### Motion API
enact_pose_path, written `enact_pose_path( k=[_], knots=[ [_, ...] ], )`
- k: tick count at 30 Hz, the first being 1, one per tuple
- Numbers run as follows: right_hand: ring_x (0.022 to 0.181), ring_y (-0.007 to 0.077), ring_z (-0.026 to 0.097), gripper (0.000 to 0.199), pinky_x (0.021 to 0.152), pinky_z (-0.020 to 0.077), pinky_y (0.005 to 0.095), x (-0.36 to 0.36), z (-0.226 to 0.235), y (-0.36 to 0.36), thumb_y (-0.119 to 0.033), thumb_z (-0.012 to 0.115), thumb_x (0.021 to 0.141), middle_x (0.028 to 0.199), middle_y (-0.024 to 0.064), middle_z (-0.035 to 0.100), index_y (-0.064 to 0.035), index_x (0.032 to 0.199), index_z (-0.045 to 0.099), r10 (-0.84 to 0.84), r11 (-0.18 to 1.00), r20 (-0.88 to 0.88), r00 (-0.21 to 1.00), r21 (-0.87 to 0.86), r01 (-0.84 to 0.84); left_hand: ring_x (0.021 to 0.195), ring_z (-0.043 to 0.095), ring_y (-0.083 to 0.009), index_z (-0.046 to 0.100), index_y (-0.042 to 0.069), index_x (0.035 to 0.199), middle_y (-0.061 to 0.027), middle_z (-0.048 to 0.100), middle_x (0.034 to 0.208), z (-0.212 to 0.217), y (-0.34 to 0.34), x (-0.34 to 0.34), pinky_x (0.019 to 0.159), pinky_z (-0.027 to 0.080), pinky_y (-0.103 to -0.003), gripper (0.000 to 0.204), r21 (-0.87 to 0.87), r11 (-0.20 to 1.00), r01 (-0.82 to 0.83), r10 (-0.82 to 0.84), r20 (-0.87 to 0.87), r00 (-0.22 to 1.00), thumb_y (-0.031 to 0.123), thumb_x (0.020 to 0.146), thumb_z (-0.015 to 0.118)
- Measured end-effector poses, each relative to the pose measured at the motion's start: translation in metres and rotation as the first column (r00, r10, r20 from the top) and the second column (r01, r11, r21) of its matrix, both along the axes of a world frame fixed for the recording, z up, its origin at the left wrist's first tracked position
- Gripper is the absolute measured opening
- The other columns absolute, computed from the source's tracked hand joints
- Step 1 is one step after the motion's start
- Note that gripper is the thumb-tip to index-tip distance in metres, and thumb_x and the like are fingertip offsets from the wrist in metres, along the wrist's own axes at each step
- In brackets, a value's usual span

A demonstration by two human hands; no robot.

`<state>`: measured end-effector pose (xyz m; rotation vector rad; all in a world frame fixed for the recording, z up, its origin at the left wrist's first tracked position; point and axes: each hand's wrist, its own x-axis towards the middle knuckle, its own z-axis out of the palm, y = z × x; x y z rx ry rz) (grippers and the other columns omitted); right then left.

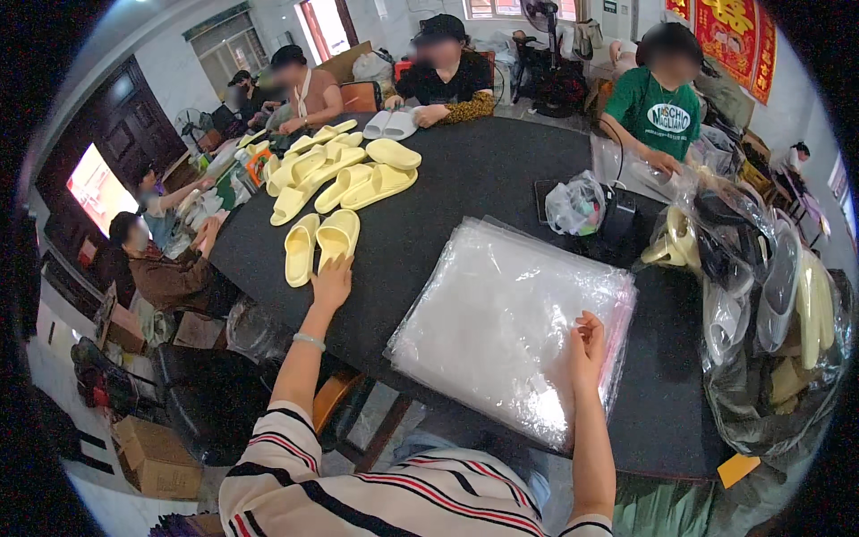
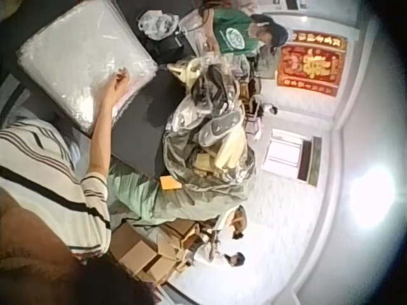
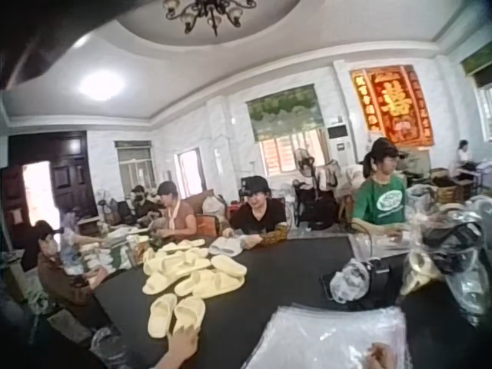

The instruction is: The person places pairs of slippers into clear plastic bags on a table. They handle multiple pairs of slippers in various colors, including yellow, white, black, and pink, placing them into bags one by one. The person works alongside other individuals who are performing similar packaging tasks.

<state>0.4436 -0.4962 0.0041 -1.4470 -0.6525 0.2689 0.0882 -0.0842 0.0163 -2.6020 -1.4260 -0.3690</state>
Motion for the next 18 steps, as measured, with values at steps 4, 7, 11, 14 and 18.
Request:
enact_pose_path(
  k=[4,7,11,14,18],
  knots=[
    [0.092,0.0117,0.047,0.039,0.084,0.0411,0.0257,0.001,-0.001,0.003,0.000,0.055,0.090,0.110,0.0036,0.052,-0.0050,0.128,0.050,0.005,1.000,0.042,0.999,-0.026,-0.004,0.131,0.046,-0.0246,0.054,0.026,0.131,0.0007,0.051,0.140,-0.007,0.012,-0.043,0.100,0.024,-0.077,0.038,0.063,0.996,-0.068,0.069,-0.022,0.997,0.021,0.094,0.049],
    [0.092,0.0116,0.047,0.039,0.084,0.0409,0.0255,-0.001,-0.001,0.004,0.001,0.054,0.089,0.110,0.0039,0.052,-0.0048,0.128,0.050,0.008,0.999,0.052,0.999,-0.042,-0.006,0.135,0.039,-0.0276,0.052,0.030,0.135,-0.0039,0.044,0.146,-0.004,0.030,-0.071,0.102,0.020,-0.077,0.042,0.019,0.982,-0.186,0.186,-0.038,0.982,0.024,0.094,0.050],
    [0.092,0.0113,0.046,0.040,0.084,0.0403,0.0254,-0.008,0.005,0.004,0.002,0.053,0.088,0.109,0.0038,0.053,-0.0049,0.128,0.051,-0.010,0.995,0.082,0.997,-0.096,0.018,0.144,0.021,-0.0339,0.044,0.034,0.142,-0.0118,0.023,0.157,-0.002,0.066,-0.091,0.105,0.015,-0.075,0.049,-0.080,0.856,-0.510,0.506,-0.065,0.860,0.038,0.094,0.050],
    [0.088,0.0099,0.046,0.040,0.078,0.0411,0.0238,-0.004,-0.008,0.002,0.001,0.054,0.088,0.105,0.0019,0.052,-0.0056,0.127,0.051,-0.042,0.992,0.126,0.991,-0.113,0.057,0.144,0.020,-0.0378,0.039,0.024,0.146,-0.0169,0.019,0.157,0.002,0.086,-0.084,0.106,0.017,-0.072,0.059,-0.221,0.766,-0.604,0.615,-0.026,0.788,0.045,0.092,0.052],
    [0.093,0.0152,0.052,0.038,0.083,0.0452,0.0285,0.001,-0.021,0.003,-0.007,0.060,0.089,0.109,0.0060,0.056,-0.0057,0.126,0.051,-0.020,0.989,0.171,0.985,-0.142,0.044,0.138,0.030,-0.0378,0.041,0.007,0.142,-0.0218,0.027,0.152,-0.014,0.070,-0.032,0.109,0.028,-0.058,0.064,-0.070,0.954,-0.293,0.301,0.253,0.920,0.039,0.090,0.060]
  ],
)
